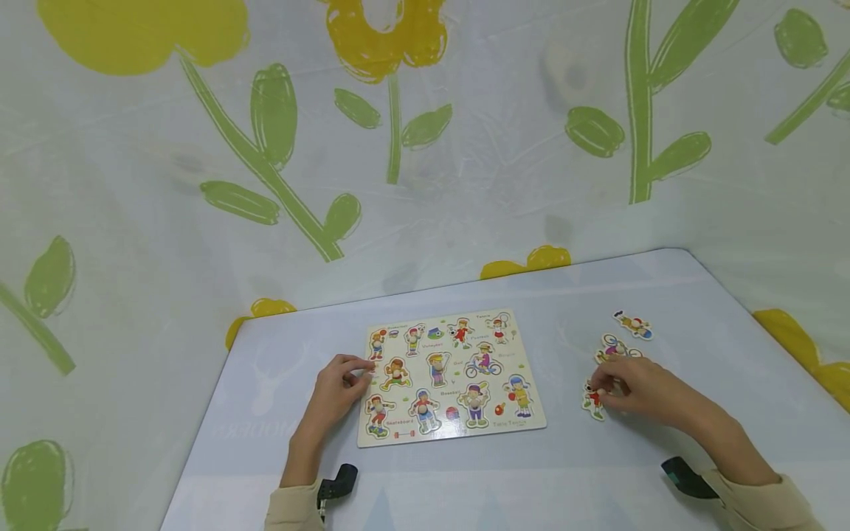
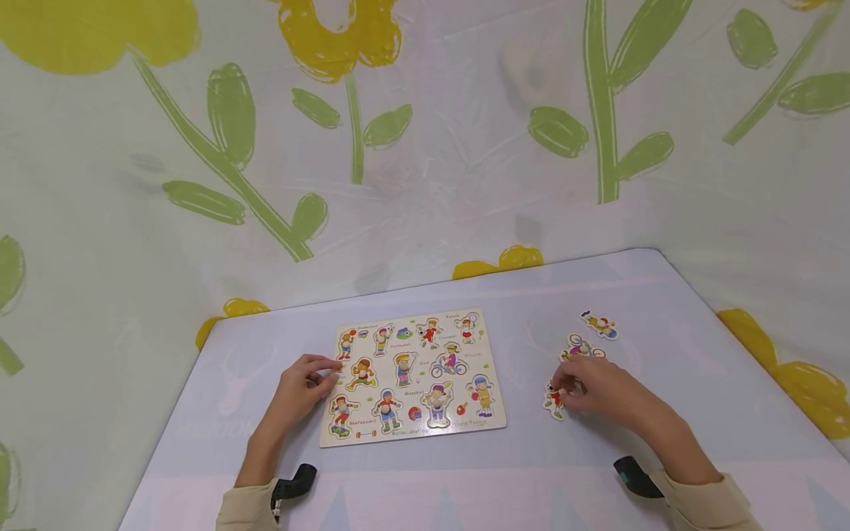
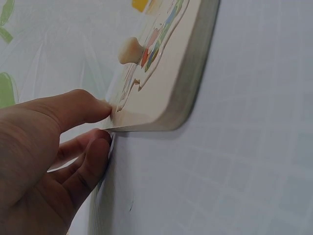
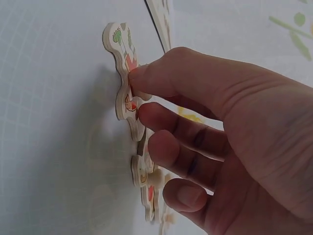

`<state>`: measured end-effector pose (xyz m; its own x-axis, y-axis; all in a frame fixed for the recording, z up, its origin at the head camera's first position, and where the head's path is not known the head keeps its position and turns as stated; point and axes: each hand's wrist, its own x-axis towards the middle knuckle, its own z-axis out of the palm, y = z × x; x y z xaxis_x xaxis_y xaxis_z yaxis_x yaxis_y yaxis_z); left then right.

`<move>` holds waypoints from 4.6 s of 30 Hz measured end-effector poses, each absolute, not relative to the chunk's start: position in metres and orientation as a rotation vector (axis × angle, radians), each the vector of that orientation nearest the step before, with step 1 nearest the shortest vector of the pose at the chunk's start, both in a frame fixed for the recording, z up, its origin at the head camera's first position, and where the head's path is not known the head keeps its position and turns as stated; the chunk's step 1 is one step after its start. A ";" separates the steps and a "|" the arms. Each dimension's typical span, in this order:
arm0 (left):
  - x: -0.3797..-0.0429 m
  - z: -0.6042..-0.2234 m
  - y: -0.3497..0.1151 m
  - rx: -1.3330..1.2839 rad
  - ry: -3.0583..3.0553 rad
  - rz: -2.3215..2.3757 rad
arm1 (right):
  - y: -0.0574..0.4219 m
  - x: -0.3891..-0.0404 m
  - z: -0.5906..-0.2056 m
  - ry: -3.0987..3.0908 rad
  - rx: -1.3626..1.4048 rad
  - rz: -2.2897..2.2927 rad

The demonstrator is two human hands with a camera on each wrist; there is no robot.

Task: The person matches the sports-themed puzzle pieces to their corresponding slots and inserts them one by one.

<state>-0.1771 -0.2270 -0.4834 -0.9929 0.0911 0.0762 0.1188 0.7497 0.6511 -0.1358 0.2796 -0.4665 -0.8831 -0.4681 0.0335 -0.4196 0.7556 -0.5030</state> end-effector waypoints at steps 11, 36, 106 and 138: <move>-0.178 -0.483 -0.227 -0.158 -2.900 -1.065 | 0.280 -0.138 -0.468 2.855 -0.752 -0.810; -0.176 -0.484 -0.226 -0.200 -2.873 -1.046 | 0.250 -0.155 -0.462 2.845 -0.737 -0.791; -0.175 -0.482 -0.225 -0.138 -2.894 -1.061 | 0.092 -0.253 -0.468 2.904 -0.710 -0.822; -0.176 -0.481 -0.226 -0.163 -2.891 -1.055 | 0.083 -0.247 -0.474 2.977 -0.596 -0.707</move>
